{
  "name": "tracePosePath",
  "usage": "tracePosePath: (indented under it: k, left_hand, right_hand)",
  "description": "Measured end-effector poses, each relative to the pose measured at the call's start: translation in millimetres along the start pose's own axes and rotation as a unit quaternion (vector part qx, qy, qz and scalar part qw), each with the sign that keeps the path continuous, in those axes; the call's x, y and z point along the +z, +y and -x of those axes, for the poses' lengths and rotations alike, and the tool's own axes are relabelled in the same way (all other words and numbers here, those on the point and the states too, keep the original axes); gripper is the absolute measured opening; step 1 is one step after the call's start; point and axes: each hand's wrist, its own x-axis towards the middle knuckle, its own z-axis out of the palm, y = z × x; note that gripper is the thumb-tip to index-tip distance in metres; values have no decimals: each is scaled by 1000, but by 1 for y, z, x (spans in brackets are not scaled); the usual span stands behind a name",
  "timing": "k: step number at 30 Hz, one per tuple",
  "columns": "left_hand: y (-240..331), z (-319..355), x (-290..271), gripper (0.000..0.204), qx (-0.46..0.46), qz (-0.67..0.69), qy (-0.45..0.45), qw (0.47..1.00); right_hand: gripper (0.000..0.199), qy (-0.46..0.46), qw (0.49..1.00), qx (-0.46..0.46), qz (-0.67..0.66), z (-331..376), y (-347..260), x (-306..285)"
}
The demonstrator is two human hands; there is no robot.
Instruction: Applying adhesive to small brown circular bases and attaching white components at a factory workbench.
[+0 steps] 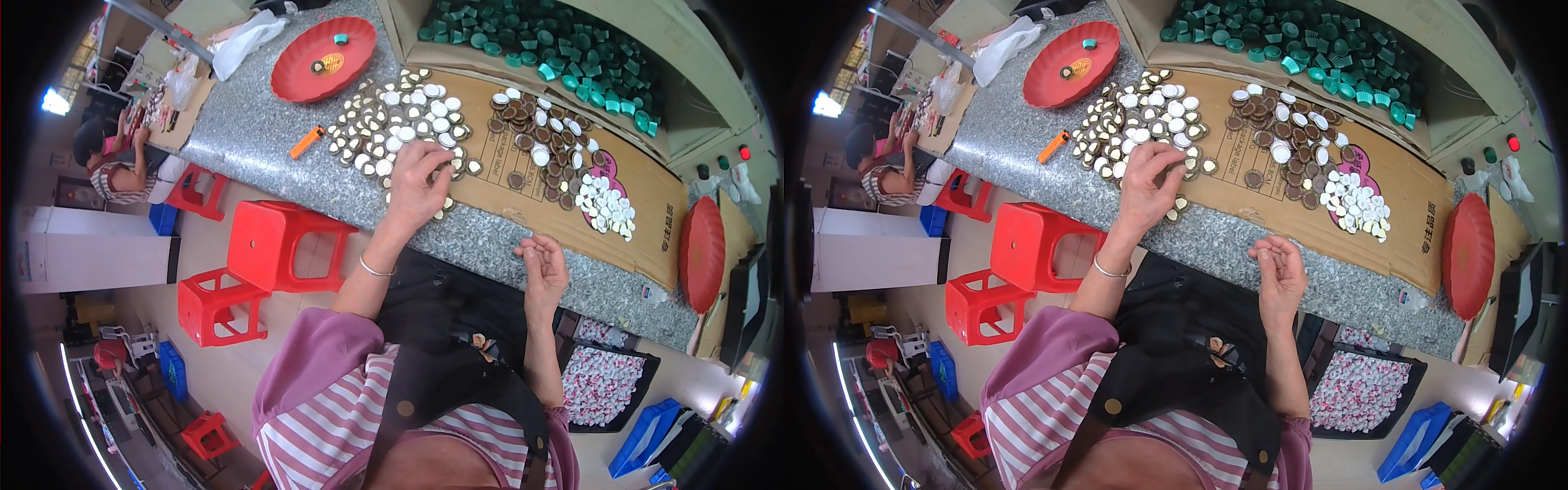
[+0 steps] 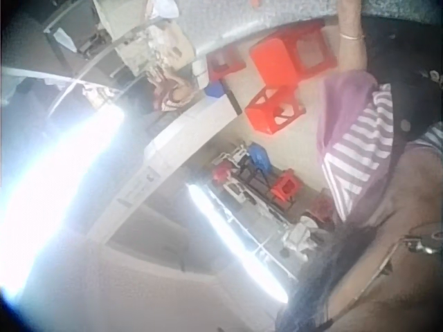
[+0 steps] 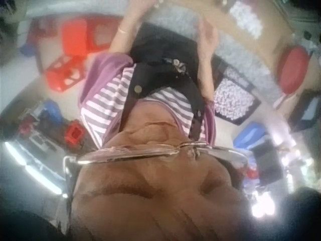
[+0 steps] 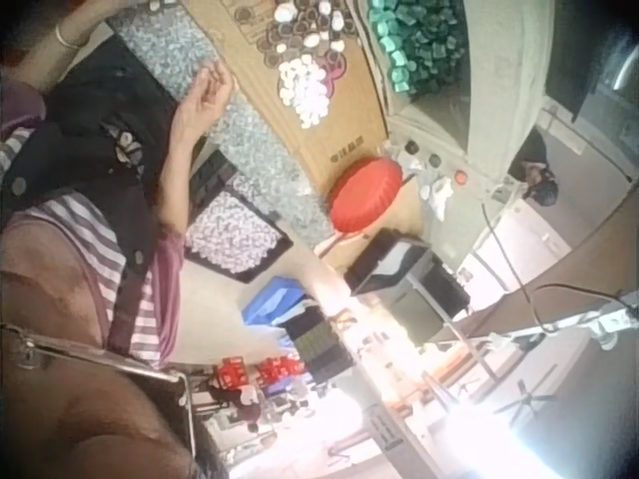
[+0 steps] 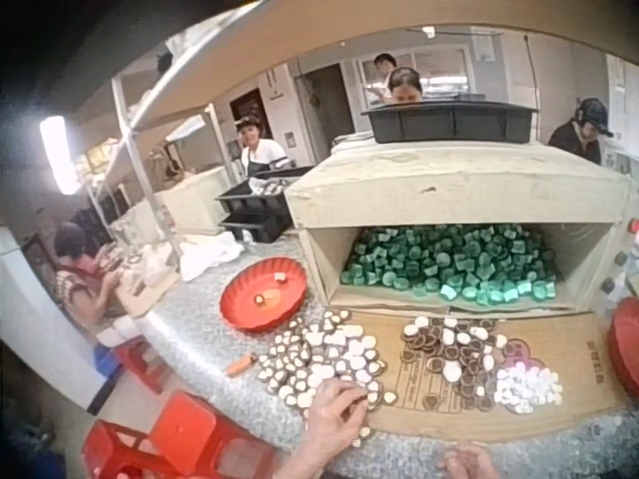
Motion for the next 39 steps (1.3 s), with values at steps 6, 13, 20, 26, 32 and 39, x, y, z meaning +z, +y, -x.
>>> tracePosePath:
  k: [6, 13, 20, 26, 32, 39]
  left_hand:
    - [0, -1, 2, 21, 43, -47, -38, 997]
    - [-2, -2, 4, 19, 46, -60, -44, 996]
    - [4, -1, 8, 18, 59, -70, -17, 996]
    - [14, -3, 20, 17, 121, -53, -33, 991]
    - [13, -3, 18, 20, 129, -71, -29, 989]
    - [24, 10, 16, 15, 179, -51, 41, 982]
  right_hand:
    - [19, -6, 1000, 0, 3, 1, 3, 1]
    - [19, -6, 1000, 2, 4, 4, 3, 2]
    - [19, -12, 1000, 1, 10, 2, 2, 3]
    - [19, -21, 1000, 1, 19, -3, 2, 4]
    - [20, -19, 999, 16, 21, -1, 0, 7]
    - [19, -31, 999, -6, 21, 6, 5, 2]
